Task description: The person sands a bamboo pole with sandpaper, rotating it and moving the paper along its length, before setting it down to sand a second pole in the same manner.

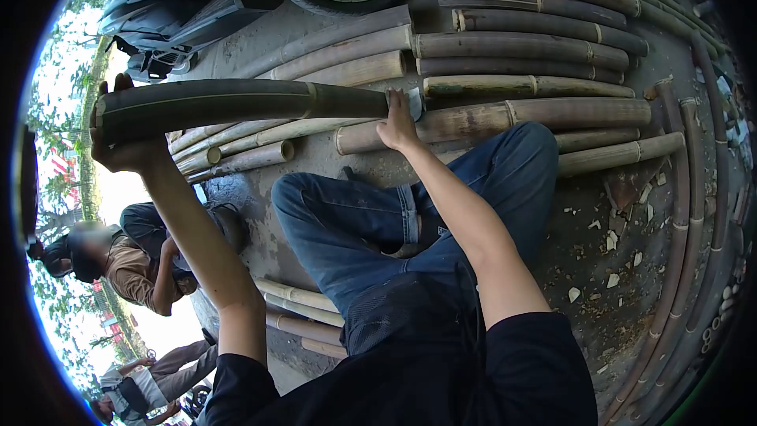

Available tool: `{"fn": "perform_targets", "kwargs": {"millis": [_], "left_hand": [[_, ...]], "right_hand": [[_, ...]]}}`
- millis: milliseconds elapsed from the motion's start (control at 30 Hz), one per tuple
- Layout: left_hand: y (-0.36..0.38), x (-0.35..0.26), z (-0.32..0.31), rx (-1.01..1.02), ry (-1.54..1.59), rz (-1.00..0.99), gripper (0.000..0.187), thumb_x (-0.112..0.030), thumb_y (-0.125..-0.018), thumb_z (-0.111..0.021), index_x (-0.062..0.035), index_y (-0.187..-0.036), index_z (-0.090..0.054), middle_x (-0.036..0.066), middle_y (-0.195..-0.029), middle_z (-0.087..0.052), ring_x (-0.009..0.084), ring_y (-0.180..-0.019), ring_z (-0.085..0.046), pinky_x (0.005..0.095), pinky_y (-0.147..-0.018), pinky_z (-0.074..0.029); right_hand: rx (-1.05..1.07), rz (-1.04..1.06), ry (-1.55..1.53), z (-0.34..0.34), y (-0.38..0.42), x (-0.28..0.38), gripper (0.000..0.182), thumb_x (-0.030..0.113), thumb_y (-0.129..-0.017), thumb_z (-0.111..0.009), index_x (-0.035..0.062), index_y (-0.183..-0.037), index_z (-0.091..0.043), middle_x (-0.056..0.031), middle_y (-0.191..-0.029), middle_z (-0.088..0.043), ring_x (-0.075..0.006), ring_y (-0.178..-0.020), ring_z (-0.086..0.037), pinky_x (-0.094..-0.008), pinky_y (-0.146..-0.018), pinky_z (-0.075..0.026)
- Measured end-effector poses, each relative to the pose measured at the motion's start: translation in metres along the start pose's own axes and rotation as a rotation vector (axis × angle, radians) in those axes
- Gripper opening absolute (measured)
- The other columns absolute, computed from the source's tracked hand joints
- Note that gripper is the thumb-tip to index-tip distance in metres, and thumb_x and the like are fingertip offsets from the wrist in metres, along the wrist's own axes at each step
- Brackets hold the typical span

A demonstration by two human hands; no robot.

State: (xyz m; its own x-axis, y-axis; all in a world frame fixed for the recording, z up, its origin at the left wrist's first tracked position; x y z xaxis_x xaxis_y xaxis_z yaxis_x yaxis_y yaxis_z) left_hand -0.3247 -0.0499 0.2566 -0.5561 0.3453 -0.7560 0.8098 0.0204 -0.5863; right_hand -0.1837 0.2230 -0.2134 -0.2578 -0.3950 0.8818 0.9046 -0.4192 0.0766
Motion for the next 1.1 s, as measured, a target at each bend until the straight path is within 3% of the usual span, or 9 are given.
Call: {"fn": "perform_targets", "kwargs": {"millis": [67,133,167,300,500,567,633,833,1100], "left_hand": [[0.0,0.0,0.002,-0.004,0.018,-0.017,0.069,-0.048,-0.089,-0.046,0.0023,-0.135,-0.056,0.034,-0.119,-0.066,0.0421,-0.111,-0.067,0.0484,-0.097,-0.055],[0.001,-0.004,0.005,-0.007,0.005,-0.044,0.069,-0.048,-0.089,-0.047,0.0027,-0.135,-0.057,0.035,-0.117,-0.066,0.0422,-0.11,-0.067,0.0485,-0.096,-0.055],[0.003,-0.004,0.008,-0.014,-0.009,-0.06,0.069,-0.048,-0.089,-0.047,0.0031,-0.134,-0.057,0.035,-0.116,-0.066,0.0423,-0.109,-0.068,0.0486,-0.095,-0.055],[0.001,-0.003,0.018,-0.025,-0.031,-0.052,0.068,-0.047,-0.089,-0.047,0.0039,-0.134,-0.057,0.035,-0.113,-0.067,0.0422,-0.106,-0.068,0.0494,-0.093,-0.056],[-0.006,0.003,0.01,0.027,0.063,-0.009,0.058,-0.04,-0.089,-0.046,0.0027,-0.125,-0.062,0.029,-0.116,-0.068,0.0433,-0.105,-0.069,0.0499,-0.094,-0.056],[-0.011,0.002,0.002,0.053,0.038,-0.059,0.053,-0.037,-0.089,-0.046,0.0,-0.123,-0.064,0.027,-0.121,-0.067,0.0449,-0.104,-0.069,0.0525,-0.094,-0.056],[-0.013,0.005,-0.007,0.07,0.079,-0.062,0.047,-0.034,-0.091,-0.047,-0.0019,-0.12,-0.065,0.025,-0.124,-0.066,0.0458,-0.101,-0.07,0.0538,-0.092,-0.057],[-0.007,-0.001,-0.024,0.049,-0.008,-0.107,0.04,-0.032,-0.095,-0.051,-0.001,-0.12,-0.06,0.024,-0.121,-0.067,0.0446,-0.1,-0.071,0.0509,-0.09,-0.059],[0.0,-0.004,-0.037,-0.01,-0.012,-0.116,0.037,-0.029,-0.097,-0.051,0.0004,-0.117,-0.059,0.024,-0.116,-0.068,0.0427,-0.098,-0.072,0.0484,-0.088,-0.06]], "right_hand": [[-0.008,-0.003,-0.001,0.001,-0.002,-0.005,0.084,0.009,-0.08,-0.063,-0.0045,-0.154,-0.025,-0.035,-0.16,-0.022,-0.0495,-0.151,-0.019,-0.0483,-0.126,-0.021],[0.001,0.03,0.042,0.006,-0.009,-0.01,0.076,0.008,-0.082,-0.061,-0.0039,-0.151,-0.034,-0.0338,-0.156,-0.034,-0.0474,-0.145,-0.035,-0.0447,-0.122,-0.03],[-0.024,0.002,-0.019,0.024,-0.01,-0.007,0.057,0.008,-0.083,-0.058,-0.0007,-0.14,-0.054,-0.0313,-0.136,-0.057,-0.0443,-0.128,-0.055,-0.0442,-0.11,-0.045],[0.071,-0.042,0.084,0.091,-0.006,-0.009,0.038,0.0,-0.082,-0.05,0.0051,-0.11,-0.074,-0.023,-0.108,-0.072,-0.0424,-0.097,-0.069,-0.0468,-0.088,-0.054],[-0.065,-0.045,0.277,0.135,0.039,0.026,0.07,0.001,-0.077,-0.058,0.0124,-0.147,-0.05,-0.0288,-0.098,-0.071,-0.047,-0.089,-0.068,-0.0513,-0.081,-0.054],[0.116,-0.064,0.356,0.097,0.046,0.028,0.096,0.003,-0.076,-0.062,0.0105,-0.161,-0.019,-0.0335,-0.091,-0.068,-0.0491,-0.089,-0.067,-0.0526,-0.081,-0.054],[0.289,-0.139,0.343,0.061,0.041,0.026,0.101,0.013,-0.081,-0.065,0.0024,-0.162,-0.005,-0.0341,-0.102,-0.069,-0.047,-0.097,-0.069,-0.0512,-0.088,-0.056],[0.112,-0.184,0.091,-0.001,0.024,0.038,0.103,0.01,-0.081,-0.064,-0.0064,-0.159,0.001,-0.0401,-0.104,-0.065,-0.0509,-0.098,-0.067,-0.0526,-0.09,-0.055],[-0.127,0.374,-0.2,0.028,0.044,0.208,0.102,-0.001,-0.078,-0.057,-0.0074,-0.157,0.009,-0.0333,-0.073,-0.062,-0.0506,-0.071,-0.065,-0.0559,-0.072,-0.055]]}}
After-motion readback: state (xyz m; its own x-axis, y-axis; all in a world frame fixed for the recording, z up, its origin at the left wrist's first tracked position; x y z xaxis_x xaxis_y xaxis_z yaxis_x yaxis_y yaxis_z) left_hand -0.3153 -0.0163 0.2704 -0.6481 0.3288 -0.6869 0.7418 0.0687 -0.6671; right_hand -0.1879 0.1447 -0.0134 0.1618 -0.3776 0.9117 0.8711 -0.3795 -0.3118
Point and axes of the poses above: each hand's wrist, its own y-axis away from the middle knuckle, its own z-axis out of the back of the hand, x = y × z, the point moved 9 cm from there along -y, towards the middle knuckle
